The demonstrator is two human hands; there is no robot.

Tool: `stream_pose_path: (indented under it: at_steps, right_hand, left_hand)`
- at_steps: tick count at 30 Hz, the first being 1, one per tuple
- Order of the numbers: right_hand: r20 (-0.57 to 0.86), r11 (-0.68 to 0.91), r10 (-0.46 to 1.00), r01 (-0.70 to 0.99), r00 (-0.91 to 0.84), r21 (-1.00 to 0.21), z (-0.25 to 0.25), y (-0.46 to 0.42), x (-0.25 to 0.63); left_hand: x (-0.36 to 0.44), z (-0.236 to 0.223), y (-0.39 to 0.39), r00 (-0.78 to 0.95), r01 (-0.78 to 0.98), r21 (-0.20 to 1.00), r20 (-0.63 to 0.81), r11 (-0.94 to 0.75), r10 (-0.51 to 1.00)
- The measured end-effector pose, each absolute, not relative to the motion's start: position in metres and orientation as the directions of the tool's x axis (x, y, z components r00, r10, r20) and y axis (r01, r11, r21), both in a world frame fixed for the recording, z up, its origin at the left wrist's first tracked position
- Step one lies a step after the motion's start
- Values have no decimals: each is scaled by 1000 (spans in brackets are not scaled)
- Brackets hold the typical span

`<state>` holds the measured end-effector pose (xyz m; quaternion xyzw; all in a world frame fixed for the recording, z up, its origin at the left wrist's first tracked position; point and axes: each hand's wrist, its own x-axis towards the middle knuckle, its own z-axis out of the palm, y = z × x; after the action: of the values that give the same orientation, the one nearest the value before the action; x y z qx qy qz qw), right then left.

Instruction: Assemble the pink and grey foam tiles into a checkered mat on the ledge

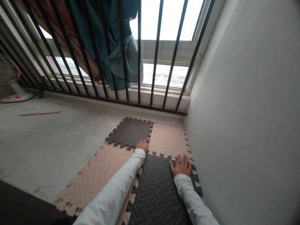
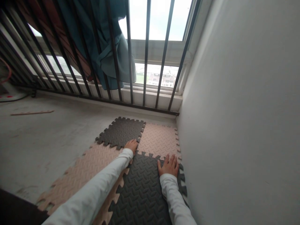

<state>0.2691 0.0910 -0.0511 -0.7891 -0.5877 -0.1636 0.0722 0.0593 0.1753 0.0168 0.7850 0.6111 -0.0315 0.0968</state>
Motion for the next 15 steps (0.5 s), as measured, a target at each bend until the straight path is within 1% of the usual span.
stream_pose_path:
  at_steps: [7, 10, 15]
  right_hand:
    - [318, -289, 913, 956, 258, 55, -48, 90, 268]
    - [319, -293, 912, 954, 259, 63, -47, 89, 268]
    - [356, -301, 899, 950, 256, 79, -49, 90, 267]
  left_hand:
    - [53, 6, 191, 283, 957, 127, -185, -262, 941]
    - [46, -4, 189, 310, 948, 135, -196, -287, 930]
    - [36, -23, 171, 345, 932, 158, -105, -327, 933]
